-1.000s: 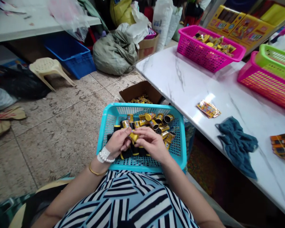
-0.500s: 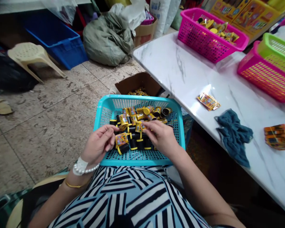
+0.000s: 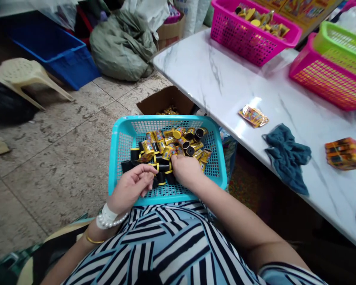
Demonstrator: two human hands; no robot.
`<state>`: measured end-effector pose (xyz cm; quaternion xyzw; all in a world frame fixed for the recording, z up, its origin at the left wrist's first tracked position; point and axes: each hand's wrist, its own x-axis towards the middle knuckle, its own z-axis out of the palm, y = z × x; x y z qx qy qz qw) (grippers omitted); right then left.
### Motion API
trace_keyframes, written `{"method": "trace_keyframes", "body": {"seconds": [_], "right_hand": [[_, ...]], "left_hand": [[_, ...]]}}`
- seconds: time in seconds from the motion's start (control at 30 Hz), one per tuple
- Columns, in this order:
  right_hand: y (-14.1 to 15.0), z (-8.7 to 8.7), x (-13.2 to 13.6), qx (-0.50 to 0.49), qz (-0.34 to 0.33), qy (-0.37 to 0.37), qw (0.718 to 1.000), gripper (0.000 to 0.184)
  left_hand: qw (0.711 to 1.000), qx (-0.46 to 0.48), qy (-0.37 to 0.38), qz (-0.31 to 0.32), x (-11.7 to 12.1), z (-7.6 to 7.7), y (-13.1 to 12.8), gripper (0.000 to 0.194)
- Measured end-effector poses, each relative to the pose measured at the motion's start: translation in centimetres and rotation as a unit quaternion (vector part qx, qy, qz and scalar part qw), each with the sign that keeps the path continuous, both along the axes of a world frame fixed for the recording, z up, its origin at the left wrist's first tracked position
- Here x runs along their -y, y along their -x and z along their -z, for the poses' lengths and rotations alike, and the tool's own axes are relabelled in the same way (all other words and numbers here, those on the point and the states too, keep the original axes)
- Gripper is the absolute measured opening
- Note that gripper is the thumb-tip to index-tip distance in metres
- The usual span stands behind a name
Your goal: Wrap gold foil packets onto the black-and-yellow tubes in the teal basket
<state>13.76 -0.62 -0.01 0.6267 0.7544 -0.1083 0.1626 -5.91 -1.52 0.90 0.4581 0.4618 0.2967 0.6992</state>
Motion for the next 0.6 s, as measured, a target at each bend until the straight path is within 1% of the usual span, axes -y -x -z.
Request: {"method": "trace_keyframes", "body": {"seconds": [0.1, 0.17, 0.23, 0.27, 0.37, 0.43, 0.47, 0.53, 0.6], "right_hand": [[-0.8, -0.1, 0.4, -0.021, 0.014, -0.007, 1.0, 0.026], [-1.4, -0.3, 1.1, -0.032, 0.015, -0.011, 0.999, 0.029], [-1.6, -0.4, 1.6, -0.043, 0.011, -0.011, 0.999, 0.033], [-1.5, -0.4, 1.8, -0.047, 0.01, -0.008, 0.999, 0.034], [-1.4, -0.5, 1.8, -0.046, 0.014, 0.002, 0.999, 0.027], [-1.7, -0.7, 1.9, -0.05, 0.021, 0.001, 0.999, 0.025], [-2.0, -0.9, 2.0, -0.056, 0.023, -0.002, 0.998, 0.026], [-2.6, -1.4, 2.4, -0.076, 0.019, -0.003, 0.997, 0.029], [-3.0, -2.0, 2.9, -0.104, -0.004, 0.013, 0.994, 0.031]], "left_hand": [[0.99, -0.088, -0.104, -0.027, -0.7, -0.9, 1.4, 0.022], [0.975, -0.15, -0.166, -0.006, -0.9, -1.5, 2.3, 0.016], [0.96, -0.188, -0.205, 0.021, -1.1, -1.9, 2.9, 0.013], [0.955, -0.198, -0.22, 0.023, -1.1, -2.1, 3.1, 0.013], [0.936, -0.233, -0.264, -0.016, -1.3, -2.2, 3.5, 0.013], [0.906, -0.282, -0.314, -0.032, -1.6, -1.9, 3.6, 0.013], [0.886, -0.312, -0.343, -0.02, -1.7, -1.8, 3.5, 0.013], [0.84, -0.376, -0.39, 0.046, -1.8, -1.2, 3.0, 0.015], [0.792, -0.437, -0.404, 0.134, -1.9, -0.6, 2.1, 0.017]]}}
